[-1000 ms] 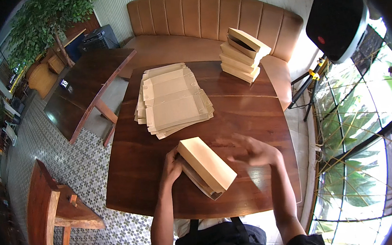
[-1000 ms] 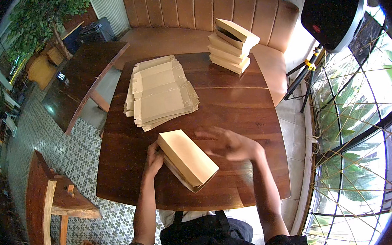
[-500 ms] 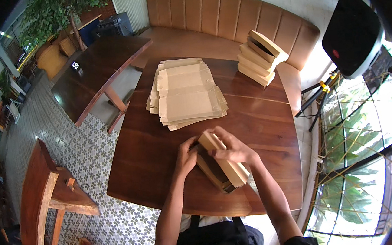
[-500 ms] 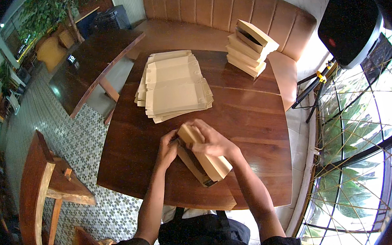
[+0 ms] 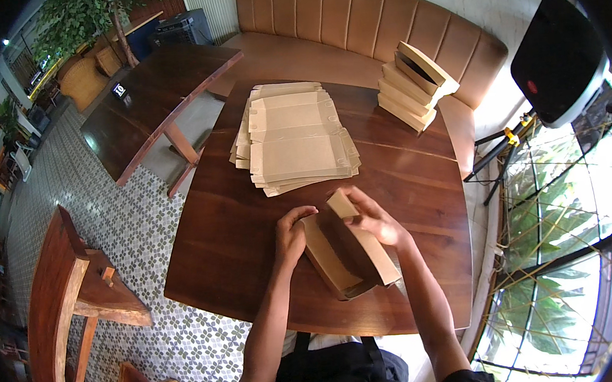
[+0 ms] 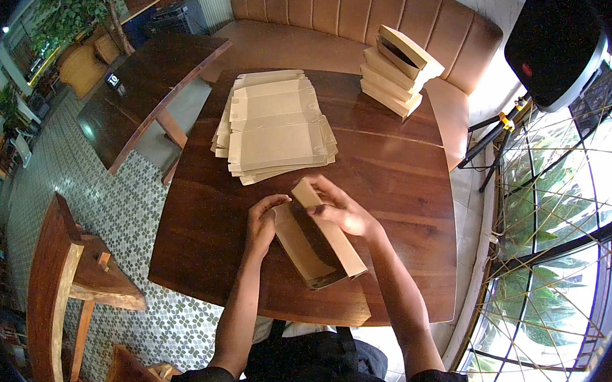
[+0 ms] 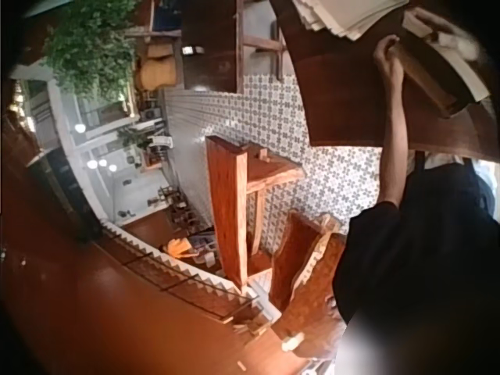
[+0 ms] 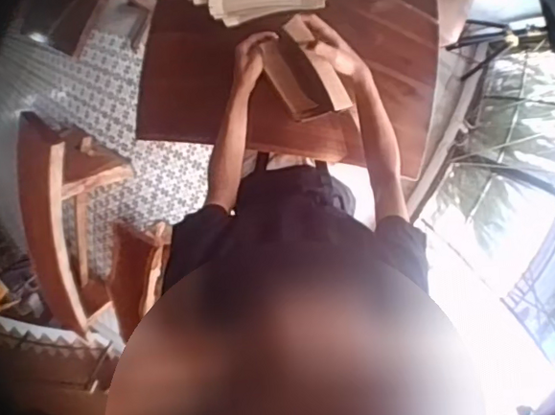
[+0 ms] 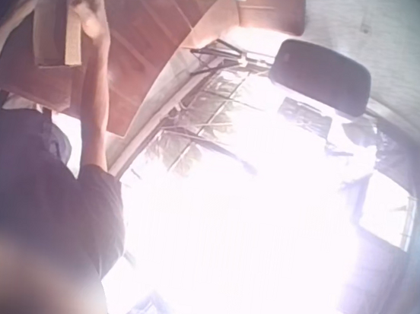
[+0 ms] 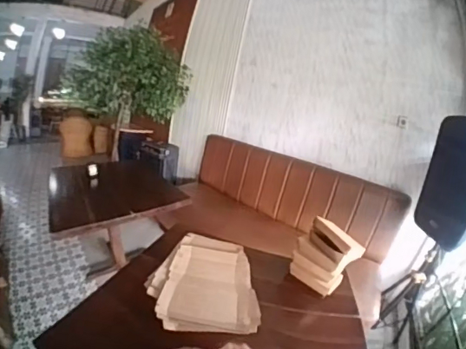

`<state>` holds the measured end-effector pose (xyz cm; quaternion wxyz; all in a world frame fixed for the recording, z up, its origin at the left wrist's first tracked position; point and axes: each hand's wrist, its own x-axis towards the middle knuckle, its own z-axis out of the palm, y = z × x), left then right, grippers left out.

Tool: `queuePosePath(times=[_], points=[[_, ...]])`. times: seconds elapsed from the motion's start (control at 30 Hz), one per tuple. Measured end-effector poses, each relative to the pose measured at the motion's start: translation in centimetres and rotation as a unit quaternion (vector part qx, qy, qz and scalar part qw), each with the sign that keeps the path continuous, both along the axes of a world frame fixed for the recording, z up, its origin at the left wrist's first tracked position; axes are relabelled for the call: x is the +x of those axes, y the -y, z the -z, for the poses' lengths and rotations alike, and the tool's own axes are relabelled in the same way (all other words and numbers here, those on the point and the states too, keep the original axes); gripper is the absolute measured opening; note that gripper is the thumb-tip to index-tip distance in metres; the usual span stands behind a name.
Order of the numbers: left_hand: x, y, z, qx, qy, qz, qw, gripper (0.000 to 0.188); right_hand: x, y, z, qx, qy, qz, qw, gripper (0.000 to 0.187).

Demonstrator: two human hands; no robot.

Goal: The person assembles flat-packed cardboard boxes by folding flaps and tucking tabs into slots. They handle each box one at a time, then place the finished box on a growing stack on the table.

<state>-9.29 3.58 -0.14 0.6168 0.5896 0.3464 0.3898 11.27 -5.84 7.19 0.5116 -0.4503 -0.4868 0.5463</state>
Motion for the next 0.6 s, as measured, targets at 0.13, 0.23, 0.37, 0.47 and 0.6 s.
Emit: queuePosePath(times=[0.13,0.23,0.37,0.47,0.6], points=[[0.4,0.4,-0.7,-0.052,-0.003,-0.031,0.998,0.037,-2.4,0.1,-0.1,0.012,0.423,0.057,0.904,0.067],[-0.3,0.5,-0.9,-0.096,0.137,0.031,0.985,0.042,-3.9,-0.2,0.0,0.09,0.423,0.028,0.901,0.076],[-2.1,1.2,-0.4,-0.161,0.19,0.028,0.968,0.047,-4.6,-0.1,0.2,0.132,0.467,0.022,0.874,0.074],[-2.2,2.2,0.1,-0.151,0.23,0.068,0.959,0.05,-4.7,-0.3,0.3,0.155,0.473,0.015,0.867,0.074],[-1.3,3.1,0.8,-0.153,0.284,0.043,0.946,0.053,-5.0,-0.5,0.7,0.171,0.46,0.028,0.871,0.072]])
